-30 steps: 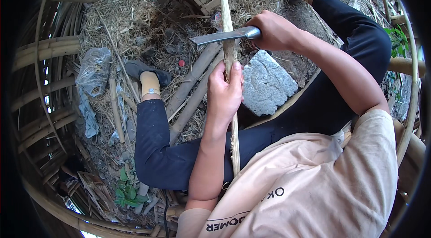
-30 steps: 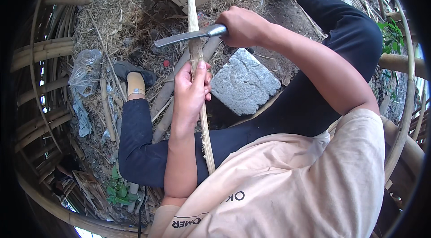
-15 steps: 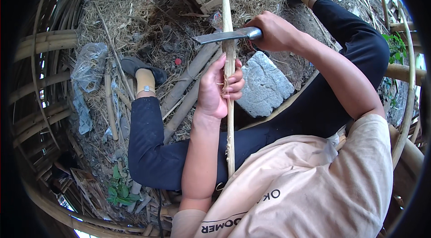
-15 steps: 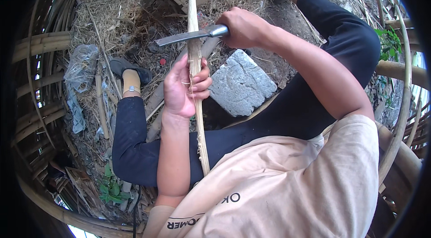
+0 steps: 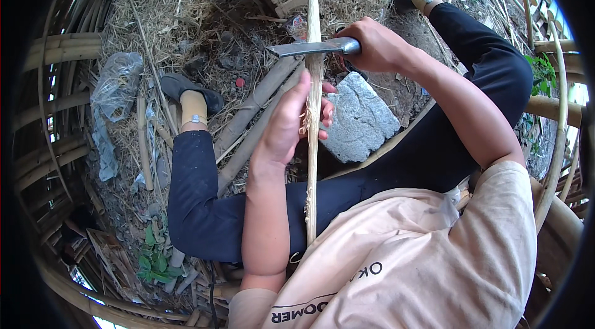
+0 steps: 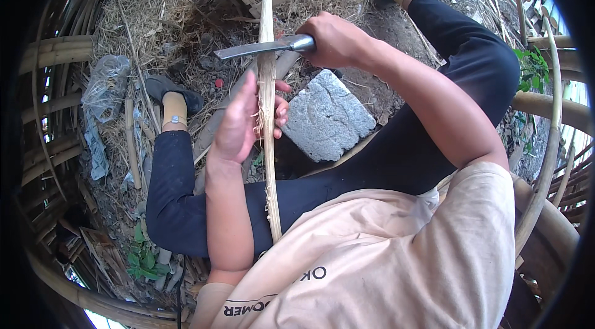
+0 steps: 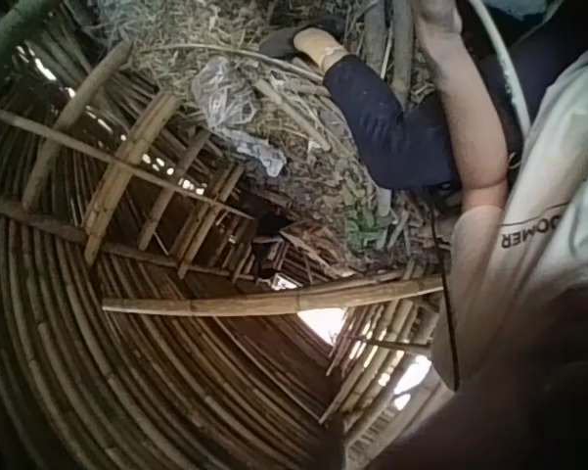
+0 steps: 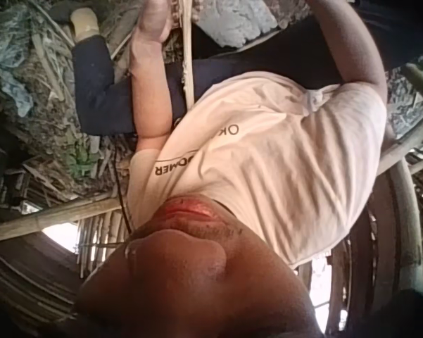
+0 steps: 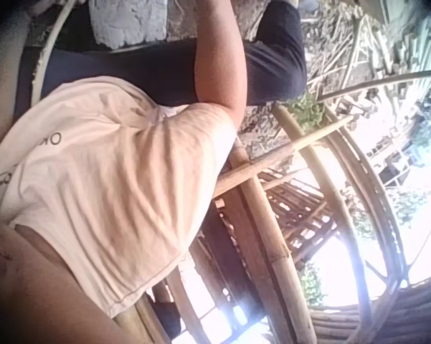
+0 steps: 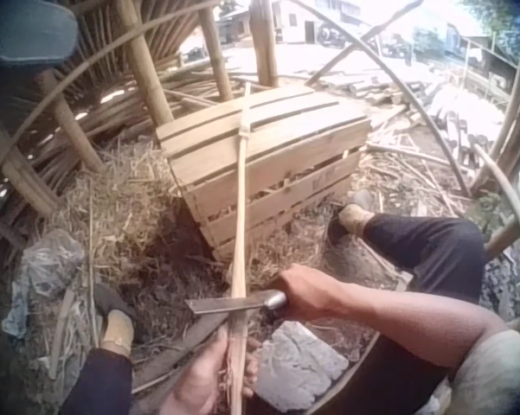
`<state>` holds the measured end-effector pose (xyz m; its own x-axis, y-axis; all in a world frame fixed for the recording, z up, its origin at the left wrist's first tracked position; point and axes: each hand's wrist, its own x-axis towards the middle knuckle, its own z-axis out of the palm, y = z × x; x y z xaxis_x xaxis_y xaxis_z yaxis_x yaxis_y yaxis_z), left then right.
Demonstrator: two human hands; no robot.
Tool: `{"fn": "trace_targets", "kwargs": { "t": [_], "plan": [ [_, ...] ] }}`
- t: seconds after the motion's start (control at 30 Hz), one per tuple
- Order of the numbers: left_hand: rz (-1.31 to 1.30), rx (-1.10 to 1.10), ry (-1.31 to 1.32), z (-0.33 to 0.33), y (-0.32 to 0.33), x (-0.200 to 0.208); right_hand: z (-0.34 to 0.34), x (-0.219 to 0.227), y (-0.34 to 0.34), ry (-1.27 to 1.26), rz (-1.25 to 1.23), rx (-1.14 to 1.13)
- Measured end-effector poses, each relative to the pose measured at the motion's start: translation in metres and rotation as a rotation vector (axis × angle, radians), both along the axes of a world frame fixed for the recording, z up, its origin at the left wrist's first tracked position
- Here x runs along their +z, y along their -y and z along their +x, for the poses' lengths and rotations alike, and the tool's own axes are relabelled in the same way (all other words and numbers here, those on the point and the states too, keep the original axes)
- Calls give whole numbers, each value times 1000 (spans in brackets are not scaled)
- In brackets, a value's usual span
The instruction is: The person shaves a thin wooden pole using a knife, stripping away sections of the bark and outer layer to smooth the surface.
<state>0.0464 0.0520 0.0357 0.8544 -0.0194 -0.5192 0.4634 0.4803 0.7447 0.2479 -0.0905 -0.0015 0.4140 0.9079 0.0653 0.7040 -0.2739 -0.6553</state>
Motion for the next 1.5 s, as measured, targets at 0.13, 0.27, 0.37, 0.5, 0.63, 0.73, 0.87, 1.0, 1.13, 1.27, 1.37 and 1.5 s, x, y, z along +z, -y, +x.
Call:
{"fn": "trace_targets", "kwargs": {
  "t": [0.13, 0.27, 0.37, 0.5, 0.63, 0.73, 0.87, 1.0, 1.13, 1.27, 1.37, 1.5],
  "plan": [
    [-137, -10, 39, 0, -18, -7, 2, -5, 0, 8, 12, -1],
    [-195, -2, 53, 3, -23, -21, 2, -5, -1, 7, 35, 9],
    [-283, -5, 61, 7, -13, -25, 2, -6, -1, 2, 24, 7],
    [-457, 26, 75, 10, 14, -31, 5, -5, -1, 6, -50, 20],
    [-631, -100, 134, 5, 1, -25, 4, -2, 1, 13, -49, 10],
    [-625, -93, 111, 5, -4, -26, 4, -4, 1, 19, -43, 11],
    [-330, -46, 87, 4, 3, -12, 4, -4, 2, 26, -59, 19],
    [-187, 115, 2, 1, 10, -5, 4, -5, 3, 24, -50, 7],
    [289, 148, -3, 2, 23, 3, 5, -8, 6, 53, -2, 4],
    [813, 152, 102, -3, 24, -5, -1, 6, 4, 83, -12, -9],
    [1023, 179, 101, -3, 27, 7, -4, 7, 4, 73, 19, 27],
    [1105, 131, -27, -5, 30, 14, -18, 25, 4, -51, 31, 62]
  ]
}}
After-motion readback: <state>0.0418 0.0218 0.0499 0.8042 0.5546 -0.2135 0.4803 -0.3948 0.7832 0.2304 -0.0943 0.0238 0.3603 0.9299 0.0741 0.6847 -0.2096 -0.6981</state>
